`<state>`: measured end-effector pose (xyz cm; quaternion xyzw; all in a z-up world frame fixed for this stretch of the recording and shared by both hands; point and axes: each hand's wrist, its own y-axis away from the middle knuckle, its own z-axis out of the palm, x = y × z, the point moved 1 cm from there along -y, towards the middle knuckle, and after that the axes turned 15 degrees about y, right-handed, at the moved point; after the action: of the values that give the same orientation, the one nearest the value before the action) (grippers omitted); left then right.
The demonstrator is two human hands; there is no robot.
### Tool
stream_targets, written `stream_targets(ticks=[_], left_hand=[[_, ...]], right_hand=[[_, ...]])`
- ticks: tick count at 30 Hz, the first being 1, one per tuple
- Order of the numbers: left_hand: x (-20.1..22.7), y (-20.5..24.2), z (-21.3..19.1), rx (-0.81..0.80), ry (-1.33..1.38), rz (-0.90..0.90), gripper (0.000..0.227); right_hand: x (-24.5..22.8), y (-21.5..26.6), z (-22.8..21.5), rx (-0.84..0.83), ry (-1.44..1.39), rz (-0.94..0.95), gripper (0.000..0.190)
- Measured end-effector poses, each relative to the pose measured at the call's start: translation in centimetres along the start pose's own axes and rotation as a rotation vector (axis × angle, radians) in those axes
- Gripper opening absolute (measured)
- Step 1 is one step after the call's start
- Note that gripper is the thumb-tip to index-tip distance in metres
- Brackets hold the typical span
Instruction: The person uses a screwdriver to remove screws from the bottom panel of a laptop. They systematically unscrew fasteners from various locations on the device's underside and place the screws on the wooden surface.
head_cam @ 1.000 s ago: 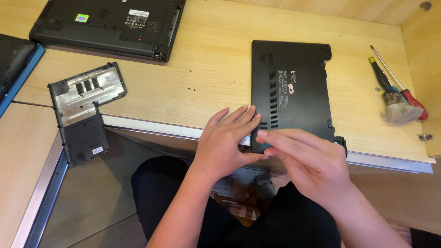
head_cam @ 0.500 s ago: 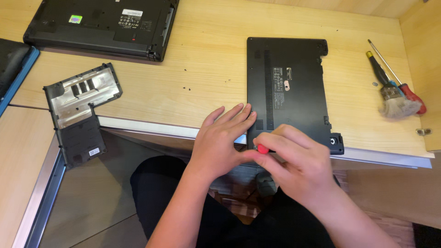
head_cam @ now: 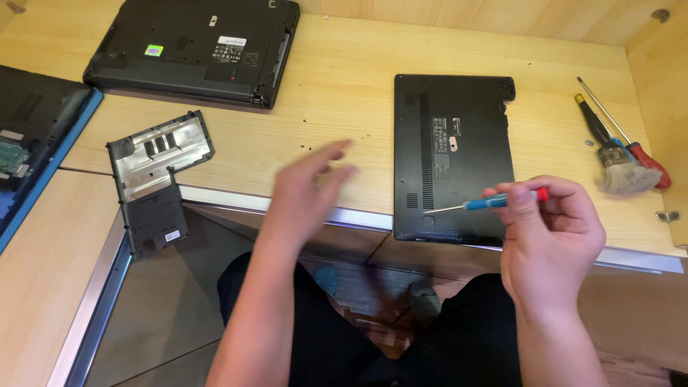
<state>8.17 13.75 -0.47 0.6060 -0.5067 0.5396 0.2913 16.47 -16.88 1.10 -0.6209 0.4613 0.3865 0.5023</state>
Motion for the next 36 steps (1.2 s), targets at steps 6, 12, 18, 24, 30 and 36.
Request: stream_targets(ticks=[6,12,18,24,30,36], left_hand=[[-2.6,-7.3,-5.5,0.256,-0.436,-0.235,0.033],[-4.7,-9.2,-5.6,0.228,-0.668,-0.194,0.018],[-3.1,-9.1,-4.9,0.202,-0.844,-0.203,0.018],[4.1,-1.0,0.8,0.159,-0.219,0.275,0.003],[6.9,9.4,9.0,0.05,0.884,0.36,0.03],[7.8,12.0,11.7,0.043,1.116,0.436,0.04]], right_hand=[[4.9,-1.0,0.5,0.164,-0.406,0.158,0.014],[7.1,-1.8,2.5,0.247,-0.222,-0.056,0.017],[6.0,-2.2,2.9,0.258,-0.228,-0.015,0.017],[2.0,3.3,-0.6,0.346,-0.424,-0.042,0.022],[-1.6,8.2,-3.9,0.405,-0.329,-0.106,0.04],[1.1,11.1,-7.2,0.315,-0.203,-0.264,0.042]])
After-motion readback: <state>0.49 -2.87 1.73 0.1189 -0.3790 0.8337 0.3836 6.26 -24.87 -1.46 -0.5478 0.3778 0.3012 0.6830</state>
